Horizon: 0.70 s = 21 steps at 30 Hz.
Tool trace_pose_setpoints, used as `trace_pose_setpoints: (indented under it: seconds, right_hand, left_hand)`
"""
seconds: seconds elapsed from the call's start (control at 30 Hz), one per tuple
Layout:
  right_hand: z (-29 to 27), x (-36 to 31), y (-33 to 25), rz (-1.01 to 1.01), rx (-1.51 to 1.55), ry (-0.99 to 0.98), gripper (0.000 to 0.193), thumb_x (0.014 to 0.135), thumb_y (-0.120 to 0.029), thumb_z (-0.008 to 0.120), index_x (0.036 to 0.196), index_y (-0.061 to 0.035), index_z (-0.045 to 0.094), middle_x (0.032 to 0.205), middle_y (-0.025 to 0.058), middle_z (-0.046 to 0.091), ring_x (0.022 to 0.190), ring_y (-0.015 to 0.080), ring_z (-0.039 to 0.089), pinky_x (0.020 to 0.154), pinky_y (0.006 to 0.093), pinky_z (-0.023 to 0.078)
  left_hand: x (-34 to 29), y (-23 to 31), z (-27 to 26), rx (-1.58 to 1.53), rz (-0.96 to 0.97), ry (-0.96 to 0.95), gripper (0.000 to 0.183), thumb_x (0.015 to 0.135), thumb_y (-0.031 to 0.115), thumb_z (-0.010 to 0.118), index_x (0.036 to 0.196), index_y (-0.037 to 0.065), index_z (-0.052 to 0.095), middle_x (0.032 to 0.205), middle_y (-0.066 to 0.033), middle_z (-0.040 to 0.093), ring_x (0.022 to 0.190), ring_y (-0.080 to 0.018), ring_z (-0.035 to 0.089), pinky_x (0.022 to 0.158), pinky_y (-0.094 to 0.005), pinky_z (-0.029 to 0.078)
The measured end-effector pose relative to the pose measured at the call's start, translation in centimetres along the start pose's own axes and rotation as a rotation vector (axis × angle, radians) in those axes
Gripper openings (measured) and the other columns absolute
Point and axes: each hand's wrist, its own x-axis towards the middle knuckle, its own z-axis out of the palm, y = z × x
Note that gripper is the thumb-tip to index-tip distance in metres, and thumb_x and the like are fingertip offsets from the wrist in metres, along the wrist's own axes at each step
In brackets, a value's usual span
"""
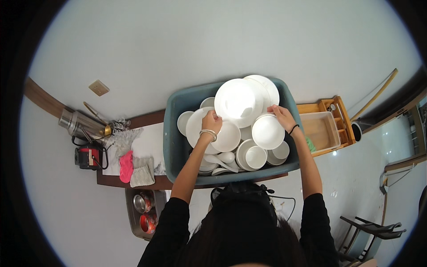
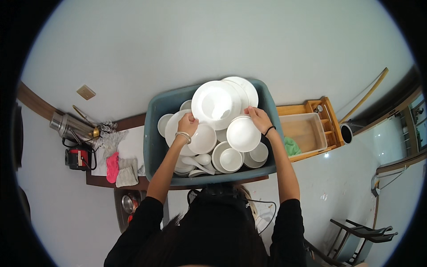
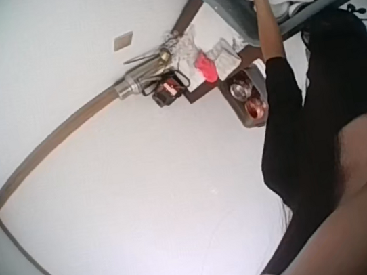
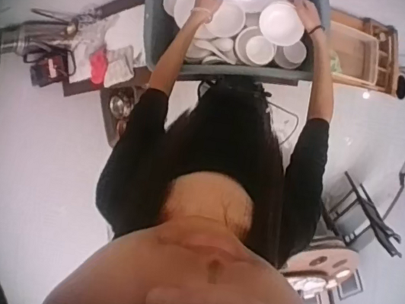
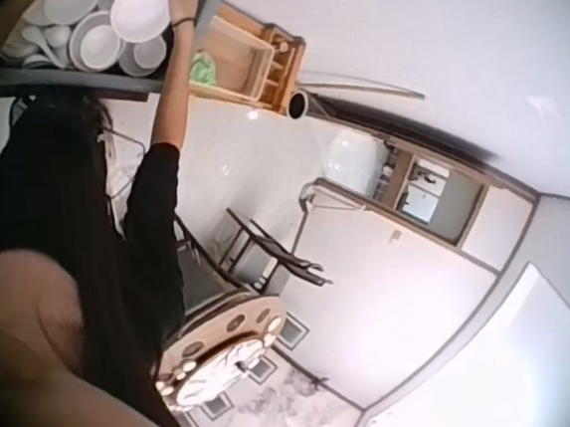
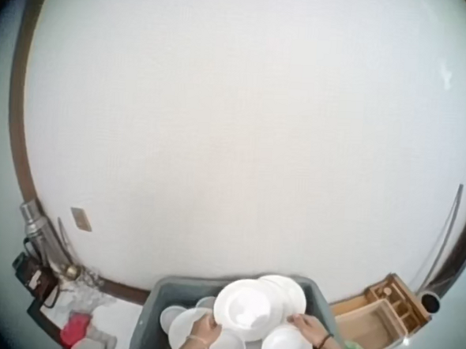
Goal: The person picks up white bowls and plates from a round dining table and places them into a blue plastic bin on a nearby cabinet. The person handles the items one at a time, walking back and forth between the table and the bin to clear the table.
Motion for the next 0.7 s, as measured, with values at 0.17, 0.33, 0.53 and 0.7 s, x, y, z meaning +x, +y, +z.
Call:
trace_pose_setpoints:
  seconds: [0.17, 0.33, 0.53, 0.7]
  right_hand:
    - [0.0, -0.5, -0.3, -0.035, -0.009, 0.092, 0.043, 0.094, -0.034, 0.040, 0.099, 0.0029, 0.060, 0.093, 0.0106, 0.063, 0.087, 0.0171, 0.058, 0.080, 0.0281, 0.044]
    - [-0.7, -4.9, -2.7, -0.131, -0.193, 0.304, 0.018, 0.088, -0.015, 0.052, 0.095, -0.0012, 0.061, 0.089, 0.0120, 0.062, 0.085, 0.0205, 0.059, 0.078, 0.0304, 0.045]
    - [0.0, -16.5, -9.0, -0.444, -0.416, 0.778, 0.016, 0.078, 0.009, 0.048, 0.088, 0.0010, 0.059, 0.096, 0.0165, 0.059, 0.096, 0.0319, 0.055, 0.085, 0.0342, 0.043]
    - [1.9, -27.8, -10.9, -0.273, -0.456, 0.998, 0.019, 0.077, 0.011, 0.046, 0.087, 0.0008, 0.058, 0.095, 0.0157, 0.059, 0.095, 0.0290, 0.056, 0.084, 0.0350, 0.043]
  left_hand:
    - [-1.4, -0.3, -1.1, 0.029, 0.110, 0.030, 0.042, 0.075, 0.013, 0.061, 0.113, -0.003, 0.051, 0.097, -0.0163, 0.061, 0.088, -0.0273, 0.060, 0.079, -0.0345, 0.048]
    - [-4.5, -1.3, -4.4, 0.130, 0.387, 0.011, 0.034, 0.077, 0.011, 0.060, 0.109, 0.002, 0.055, 0.105, -0.0161, 0.056, 0.096, -0.0279, 0.055, 0.079, -0.0352, 0.046]
    - [-11.1, 0.4, -6.8, 0.147, 0.429, -0.031, 0.029, 0.073, 0.007, 0.060, 0.101, 0.005, 0.058, 0.107, -0.0155, 0.052, 0.103, -0.0345, 0.046, 0.092, -0.0412, 0.036]
    - [-16.0, 2.2, -6.1, 0.162, 0.562, -0.063, 0.028, 0.073, 0.005, 0.058, 0.101, 0.003, 0.057, 0.113, -0.0177, 0.047, 0.111, -0.0380, 0.038, 0.095, -0.0463, 0.031]
